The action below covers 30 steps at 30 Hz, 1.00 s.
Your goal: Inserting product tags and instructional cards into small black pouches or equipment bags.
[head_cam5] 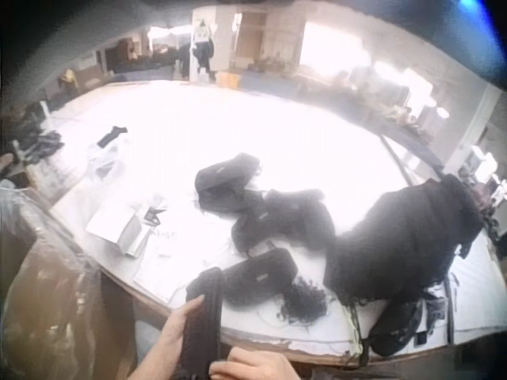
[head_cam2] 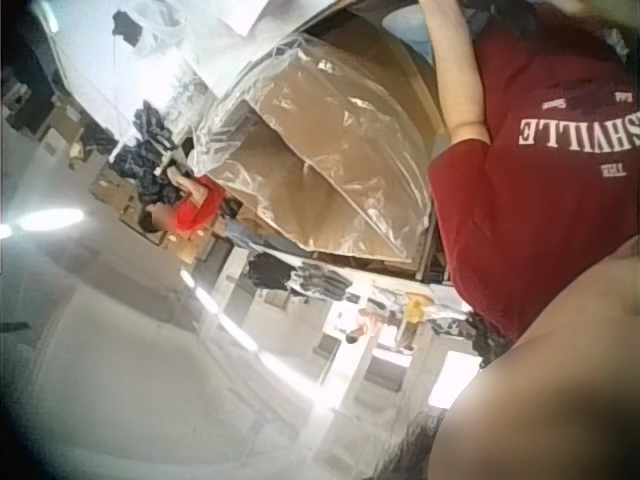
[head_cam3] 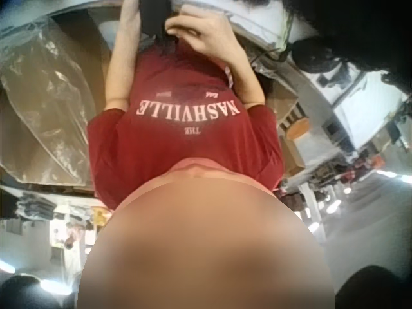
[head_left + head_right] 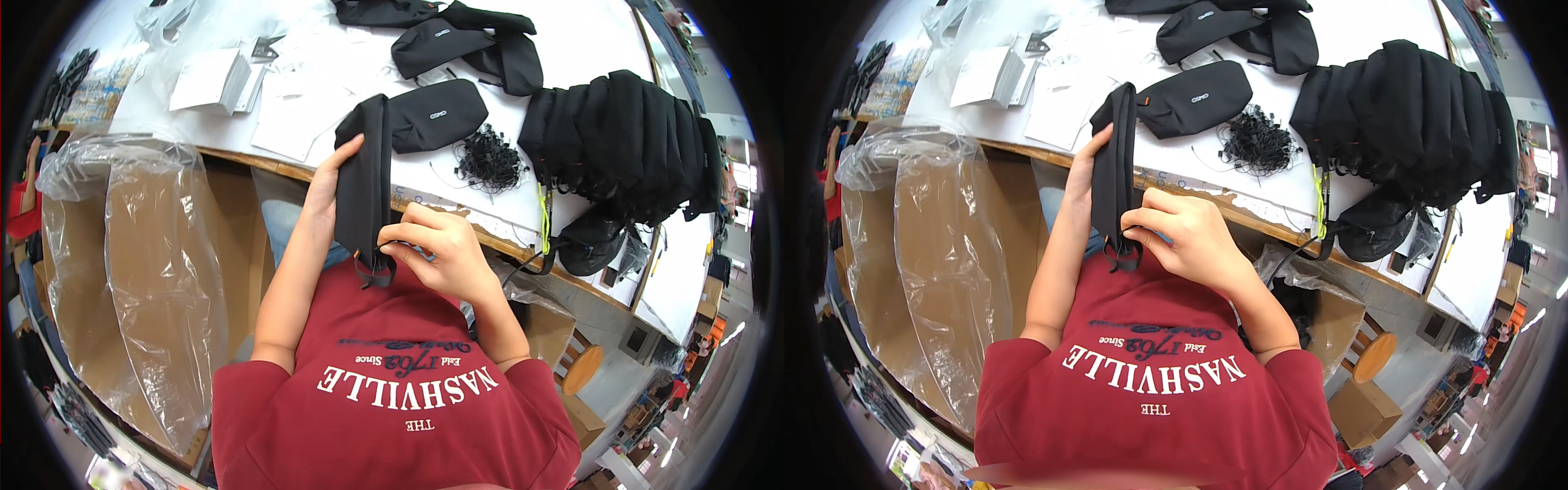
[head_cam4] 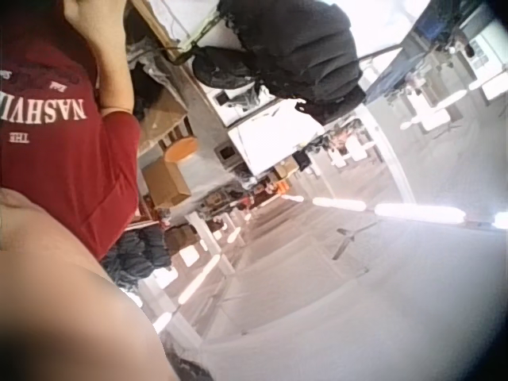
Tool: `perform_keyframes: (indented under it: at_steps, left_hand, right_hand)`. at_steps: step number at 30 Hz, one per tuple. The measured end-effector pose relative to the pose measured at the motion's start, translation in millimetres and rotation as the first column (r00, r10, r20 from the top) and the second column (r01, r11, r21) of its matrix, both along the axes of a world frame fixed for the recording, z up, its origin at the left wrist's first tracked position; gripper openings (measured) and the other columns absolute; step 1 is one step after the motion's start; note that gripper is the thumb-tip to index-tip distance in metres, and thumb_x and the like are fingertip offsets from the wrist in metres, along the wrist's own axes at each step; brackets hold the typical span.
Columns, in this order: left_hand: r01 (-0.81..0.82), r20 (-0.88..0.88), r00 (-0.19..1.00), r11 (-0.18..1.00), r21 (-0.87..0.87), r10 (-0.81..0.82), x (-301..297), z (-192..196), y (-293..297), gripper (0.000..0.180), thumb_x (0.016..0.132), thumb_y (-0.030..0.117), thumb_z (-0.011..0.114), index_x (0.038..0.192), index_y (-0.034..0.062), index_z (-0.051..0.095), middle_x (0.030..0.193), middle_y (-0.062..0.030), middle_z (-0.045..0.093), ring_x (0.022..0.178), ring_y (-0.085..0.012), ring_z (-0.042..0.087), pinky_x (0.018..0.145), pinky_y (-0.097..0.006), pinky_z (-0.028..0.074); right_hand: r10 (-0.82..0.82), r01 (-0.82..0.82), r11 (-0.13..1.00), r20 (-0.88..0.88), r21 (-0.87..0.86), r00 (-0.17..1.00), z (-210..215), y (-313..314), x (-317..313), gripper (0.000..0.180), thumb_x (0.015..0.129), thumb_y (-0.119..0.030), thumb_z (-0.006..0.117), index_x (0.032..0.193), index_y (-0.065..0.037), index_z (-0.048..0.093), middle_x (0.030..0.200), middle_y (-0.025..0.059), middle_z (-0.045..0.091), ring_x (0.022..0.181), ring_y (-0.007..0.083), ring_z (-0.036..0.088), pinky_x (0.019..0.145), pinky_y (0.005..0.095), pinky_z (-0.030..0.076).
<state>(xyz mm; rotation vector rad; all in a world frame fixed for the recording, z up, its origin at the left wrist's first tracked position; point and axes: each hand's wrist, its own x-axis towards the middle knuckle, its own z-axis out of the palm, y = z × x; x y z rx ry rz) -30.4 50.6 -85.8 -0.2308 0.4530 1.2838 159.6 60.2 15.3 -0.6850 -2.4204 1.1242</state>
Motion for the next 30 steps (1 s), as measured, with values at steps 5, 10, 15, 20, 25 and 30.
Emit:
perform_keyframes:
  at_steps: [5,10,15,20,25,30]
  left_hand:
    - [-0.081,0.063,0.995,0.989,0.120,0.074,-10.0,-2.8,-0.6,0.024,0.093,0.018,0.054,0.104,-0.0008,0.065,0.091,-0.0151,0.070,0.073,-0.0215,0.070,0.063,-0.032,0.060]
    - [-0.142,-0.049,0.988,0.988,0.053,0.145,-12.5,2.7,-1.5,0.022,0.091,0.016,0.058,0.102,-0.0010,0.065,0.088,-0.0140,0.070,0.070,-0.0205,0.070,0.061,-0.030,0.060]
    - [-0.128,-0.115,0.984,0.990,0.053,0.133,-15.3,3.5,-4.0,0.021,0.088,0.015,0.062,0.102,-0.0005,0.065,0.087,-0.0122,0.070,0.069,-0.0182,0.069,0.061,-0.028,0.059]
    - [-0.301,-0.479,0.839,0.954,-0.009,0.260,-18.5,15.6,-2.6,0.025,0.086,0.013,0.065,0.107,0.0000,0.063,0.094,-0.0114,0.069,0.080,-0.0184,0.068,0.071,-0.031,0.057]
    - [-0.320,-0.471,0.826,0.945,0.061,0.310,-0.8,39.8,-9.7,0.044,0.090,0.028,0.062,0.124,0.0006,0.053,0.122,-0.0117,0.059,0.113,-0.0215,0.056,0.097,-0.036,0.044]
    - [0.024,-0.600,0.748,0.892,0.451,0.284,-35.2,42.2,-28.1,0.089,0.072,0.039,0.079,0.139,0.0038,0.032,0.143,-0.0121,0.038,0.131,-0.0228,0.038,0.108,-0.034,0.030]
  right_hand:
    - [-0.008,0.007,1.000,-0.057,-0.030,0.998,2.9,-2.6,-4.1,0.016,0.072,-0.002,0.072,0.087,-0.005,0.067,0.069,0.0050,0.054,0.057,0.0195,0.055,0.051,0.0299,0.042]
    - [0.022,-0.021,1.000,-0.062,0.007,0.998,-3.9,-5.0,-2.5,0.016,0.072,-0.002,0.072,0.087,-0.005,0.067,0.069,0.0050,0.054,0.056,0.0202,0.055,0.050,0.0303,0.042]
    - [0.080,-0.083,0.995,0.058,0.051,0.995,0.2,-2.5,2.5,0.015,0.073,-0.004,0.070,0.087,-0.005,0.066,0.071,0.0060,0.053,0.061,0.0215,0.056,0.054,0.0316,0.044]
    - [-0.107,0.123,0.959,0.076,-0.256,0.991,-12.5,12.4,6.6,0.019,0.085,-0.012,0.064,0.103,-0.008,0.061,0.089,0.0067,0.057,0.075,0.0170,0.057,0.065,0.0292,0.046]
    - [-0.279,0.232,0.835,-0.022,-0.499,0.960,-25.1,8.8,7.2,0.044,0.087,-0.012,0.064,0.128,-0.006,0.048,0.097,0.0080,0.062,0.076,0.0091,0.055,0.066,0.0234,0.044]
    - [-0.445,0.030,0.324,-0.125,-0.946,0.887,-33.8,29.6,24.6,0.041,0.086,-0.010,0.055,0.124,0.002,0.053,0.094,0.0060,0.065,0.079,0.0085,0.061,0.073,0.0219,0.046]
